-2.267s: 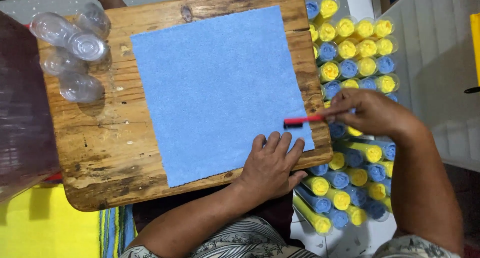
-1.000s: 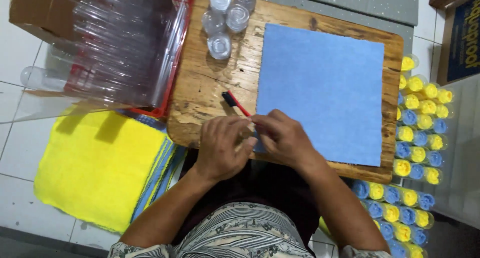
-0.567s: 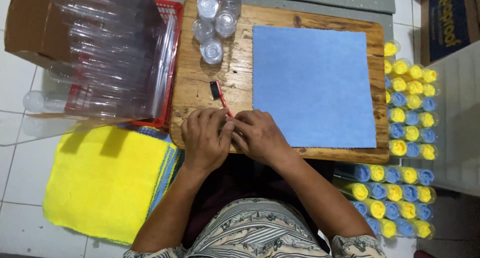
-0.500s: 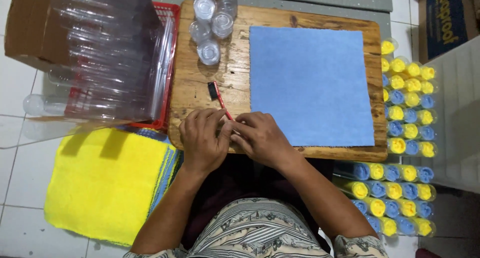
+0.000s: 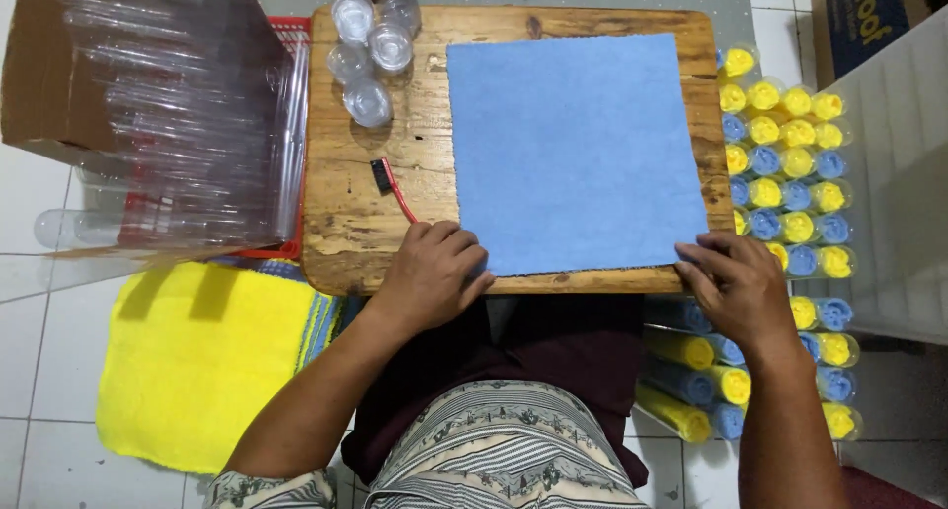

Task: The person brushes a blue cloth with a red brush, folds it into a compact square, and then rolls it tightly. The rolled cloth is then inserted into a clear plastic tube.

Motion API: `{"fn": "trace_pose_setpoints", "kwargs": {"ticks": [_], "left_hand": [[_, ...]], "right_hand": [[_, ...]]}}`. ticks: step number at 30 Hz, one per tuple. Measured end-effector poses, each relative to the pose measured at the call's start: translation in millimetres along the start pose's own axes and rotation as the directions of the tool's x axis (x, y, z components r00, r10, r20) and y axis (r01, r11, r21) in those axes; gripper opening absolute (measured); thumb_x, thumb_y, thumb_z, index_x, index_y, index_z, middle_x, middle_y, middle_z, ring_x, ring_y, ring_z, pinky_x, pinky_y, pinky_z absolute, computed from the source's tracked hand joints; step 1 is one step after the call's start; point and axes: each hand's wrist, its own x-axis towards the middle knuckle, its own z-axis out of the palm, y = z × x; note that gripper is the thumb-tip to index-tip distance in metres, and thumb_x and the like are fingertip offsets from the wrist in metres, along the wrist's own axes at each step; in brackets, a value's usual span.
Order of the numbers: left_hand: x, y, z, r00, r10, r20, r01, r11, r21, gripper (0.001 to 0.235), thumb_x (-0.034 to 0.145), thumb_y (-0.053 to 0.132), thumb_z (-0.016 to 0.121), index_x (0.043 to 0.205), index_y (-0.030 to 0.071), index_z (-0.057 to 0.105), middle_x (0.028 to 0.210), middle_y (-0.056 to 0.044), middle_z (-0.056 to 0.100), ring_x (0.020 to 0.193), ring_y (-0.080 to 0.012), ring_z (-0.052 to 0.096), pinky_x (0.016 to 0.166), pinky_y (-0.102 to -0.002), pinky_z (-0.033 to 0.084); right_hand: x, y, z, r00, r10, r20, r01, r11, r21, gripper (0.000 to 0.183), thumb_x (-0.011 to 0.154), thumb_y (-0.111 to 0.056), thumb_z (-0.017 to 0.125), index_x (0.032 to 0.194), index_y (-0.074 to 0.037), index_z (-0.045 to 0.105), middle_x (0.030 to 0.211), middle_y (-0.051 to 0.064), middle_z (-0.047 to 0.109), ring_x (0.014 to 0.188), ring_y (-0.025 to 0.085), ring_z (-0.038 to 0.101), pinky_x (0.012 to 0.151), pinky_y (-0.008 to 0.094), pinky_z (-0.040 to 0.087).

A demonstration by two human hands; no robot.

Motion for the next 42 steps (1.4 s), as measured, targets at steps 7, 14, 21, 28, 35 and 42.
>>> {"fn": "trace_pose_setpoints", "kwargs": {"ticks": [7, 14, 21, 28, 35, 42], "left_hand": [[-1, 3, -3, 0.982, 0.170, -0.087, -0.158, 0.980, 0.124, 0.012, 0.090, 0.019, 0.072, 0.090, 0.011, 0.063, 0.099, -0.004, 0.069, 0.095, -0.0221, 0.065, 0.086, -0.037, 0.046], [3, 5, -3, 0.979, 0.191, -0.073, -0.173, 0.964, 0.203, 0.013, 0.091, 0.021, 0.064, 0.095, 0.010, 0.059, 0.102, -0.007, 0.065, 0.099, -0.0237, 0.061, 0.086, -0.036, 0.044], [49, -6, -57, 0.978, 0.051, -0.203, -0.043, 0.998, 0.042, 0.016, 0.109, 0.021, 0.051, 0.095, 0.014, 0.053, 0.080, -0.004, 0.056, 0.073, -0.0209, 0.054, 0.080, -0.039, 0.047], [84, 25, -196, 0.915, 0.193, -0.355, -0.213, 0.977, -0.016, 0.011, 0.103, -0.001, 0.072, 0.111, -0.001, 0.064, 0.098, -0.014, 0.066, 0.084, -0.0306, 0.058, 0.083, -0.043, 0.047], [89, 30, -231, 0.930, 0.213, -0.299, -0.224, 0.975, -0.003, 0.010, 0.115, -0.004, 0.071, 0.108, -0.004, 0.063, 0.091, -0.012, 0.063, 0.075, -0.0255, 0.055, 0.079, -0.043, 0.048], [141, -40, -131, 0.965, 0.078, -0.252, -0.083, 0.997, -0.006, 0.007, 0.107, 0.003, 0.065, 0.103, -0.001, 0.062, 0.078, -0.014, 0.065, 0.066, -0.0339, 0.061, 0.065, -0.048, 0.046]], "right_hand": [[3, 11, 10, 0.995, -0.085, -0.052, 0.086, 0.996, 0.004, 0.014, 0.088, -0.012, 0.081, 0.103, -0.010, 0.081, 0.113, 0.008, 0.074, 0.103, 0.025, 0.067, 0.098, 0.042, 0.046], [22, -3, -4, 0.986, -0.088, -0.140, 0.103, 0.989, 0.103, 0.009, 0.097, -0.004, 0.071, 0.105, -0.003, 0.073, 0.109, 0.008, 0.074, 0.108, 0.027, 0.066, 0.104, 0.042, 0.041], [64, 12, -48, 0.933, -0.132, -0.335, 0.184, 0.974, 0.129, 0.006, 0.115, 0.009, 0.066, 0.119, 0.006, 0.068, 0.112, 0.021, 0.065, 0.096, 0.032, 0.059, 0.085, 0.042, 0.049], [51, 70, -119, 0.802, -0.512, -0.308, -0.077, 0.422, -0.903, 0.028, 0.135, -0.018, 0.057, 0.162, -0.013, 0.065, 0.141, -0.004, 0.084, 0.098, -0.005, 0.084, 0.086, 0.004, 0.069], [77, 70, -124, 0.842, -0.450, -0.298, 0.200, 0.772, -0.603, 0.028, 0.137, -0.008, 0.049, 0.161, 0.002, 0.059, 0.122, 0.009, 0.071, 0.087, 0.010, 0.071, 0.078, 0.021, 0.061], [149, 60, -84, 0.888, -0.375, -0.268, 0.392, 0.920, 0.012, 0.019, 0.133, 0.011, 0.052, 0.146, 0.018, 0.063, 0.103, 0.023, 0.057, 0.078, 0.027, 0.052, 0.071, 0.039, 0.047]]}}
